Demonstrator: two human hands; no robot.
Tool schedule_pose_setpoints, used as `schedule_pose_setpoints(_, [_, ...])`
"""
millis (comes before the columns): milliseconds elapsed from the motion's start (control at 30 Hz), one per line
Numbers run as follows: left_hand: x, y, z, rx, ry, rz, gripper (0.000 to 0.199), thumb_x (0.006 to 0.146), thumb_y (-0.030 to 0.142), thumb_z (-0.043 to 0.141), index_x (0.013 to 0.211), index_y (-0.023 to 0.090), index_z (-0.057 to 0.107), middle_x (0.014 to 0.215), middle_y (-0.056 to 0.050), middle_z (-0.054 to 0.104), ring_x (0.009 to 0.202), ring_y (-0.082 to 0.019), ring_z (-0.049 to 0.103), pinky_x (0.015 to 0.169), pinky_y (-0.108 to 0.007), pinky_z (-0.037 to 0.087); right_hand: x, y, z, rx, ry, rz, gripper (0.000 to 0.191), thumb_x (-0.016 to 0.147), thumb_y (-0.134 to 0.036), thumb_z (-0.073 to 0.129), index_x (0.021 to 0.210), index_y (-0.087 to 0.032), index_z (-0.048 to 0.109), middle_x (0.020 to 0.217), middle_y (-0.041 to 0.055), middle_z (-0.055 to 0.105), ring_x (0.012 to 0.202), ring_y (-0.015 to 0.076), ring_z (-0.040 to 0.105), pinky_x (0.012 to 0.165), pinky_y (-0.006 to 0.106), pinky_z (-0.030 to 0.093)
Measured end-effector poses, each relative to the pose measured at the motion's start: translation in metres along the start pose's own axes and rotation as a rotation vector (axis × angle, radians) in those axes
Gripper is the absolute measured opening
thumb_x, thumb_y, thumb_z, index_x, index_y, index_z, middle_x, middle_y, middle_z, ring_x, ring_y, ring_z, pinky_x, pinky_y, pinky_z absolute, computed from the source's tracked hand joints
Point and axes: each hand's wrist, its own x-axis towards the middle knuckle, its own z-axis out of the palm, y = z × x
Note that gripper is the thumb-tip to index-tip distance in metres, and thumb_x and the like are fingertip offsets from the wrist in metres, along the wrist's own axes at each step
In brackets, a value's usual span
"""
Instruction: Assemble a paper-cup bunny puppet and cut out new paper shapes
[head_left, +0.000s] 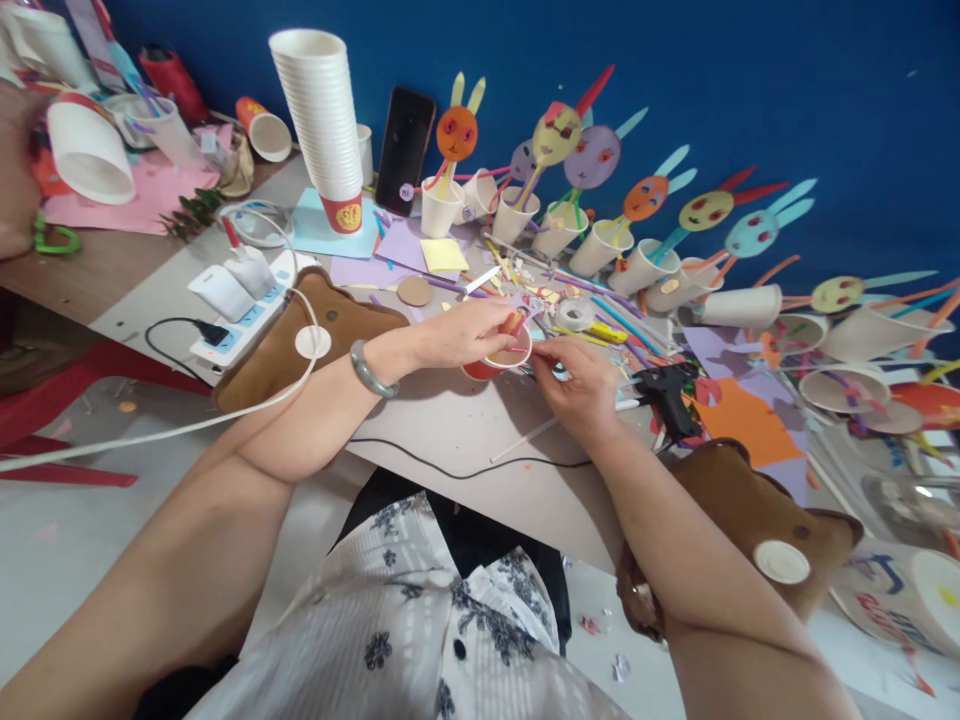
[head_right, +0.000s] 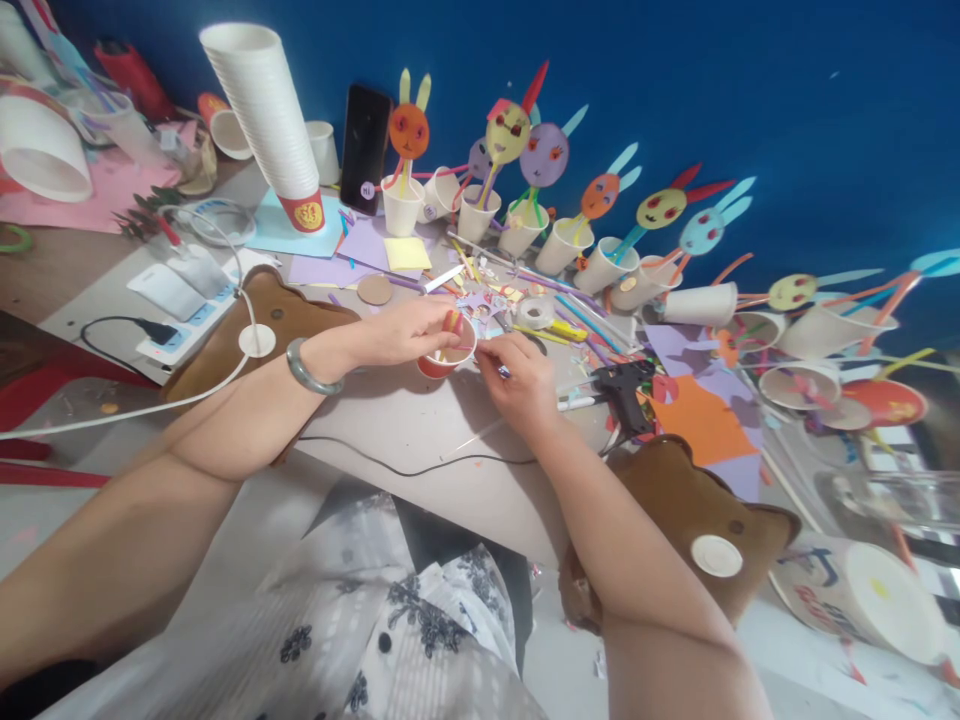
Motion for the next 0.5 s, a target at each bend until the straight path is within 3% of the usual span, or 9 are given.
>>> schedule_pose_setpoints(133, [0.000,0.000,0.000,0.041,-0.015,-0.008,0.022,0.102,0.031,0.050,0.082,0.021,0.050,0.085,-0.003,0.056,0.080,-0.017,0.051,0.081,-0.033,0.043,0.000,-0.010,0.004,0.286,-0.038,0.302,0.013,0.095,-0.033,0.073,0.094,-0.022,0.077,0.085,0.0062,0.078,0.073,0.0196,0.072,0.072,0.036,0.061])
schedule_pose_setpoints(267, [0.000,0.002,-0.001,0.062,-0.026,-0.003,0.021,0.102,0.031,0.049,0.084,0.020,0.051,0.088,-0.005,0.058,0.082,-0.018,0.052,0.082,-0.034,0.043,0.002,-0.018,0.007,0.601,-0.015,0.575,0.028,0.085,-0.046,0.085,0.095,-0.022,0.076,0.078,0.0029,0.076,0.064,0.0174,0.071,0.064,0.033,0.062])
schedule_pose_setpoints(367, [-0.001,0.002,-0.002,0.066,-0.028,-0.008,0.022,0.102,0.032,0.049,0.083,0.021,0.052,0.088,-0.005,0.059,0.082,-0.018,0.054,0.083,-0.034,0.045,0.005,-0.021,0.007,0.703,0.013,0.675,0.038,0.076,-0.051,0.094,0.091,-0.022,0.074,0.071,0.0005,0.074,0.059,0.0162,0.069,0.061,0.032,0.063])
schedule_pose_setpoints(500, [-0.001,0.001,-0.001,0.089,-0.026,-0.004,0.020,0.102,0.030,0.047,0.085,0.020,0.055,0.089,-0.006,0.060,0.083,-0.019,0.054,0.082,-0.034,0.045,0.007,-0.023,0.008,0.754,0.013,0.702,0.044,0.073,-0.057,0.095,0.086,-0.021,0.075,0.069,0.0005,0.074,0.056,0.0156,0.069,0.059,0.031,0.063])
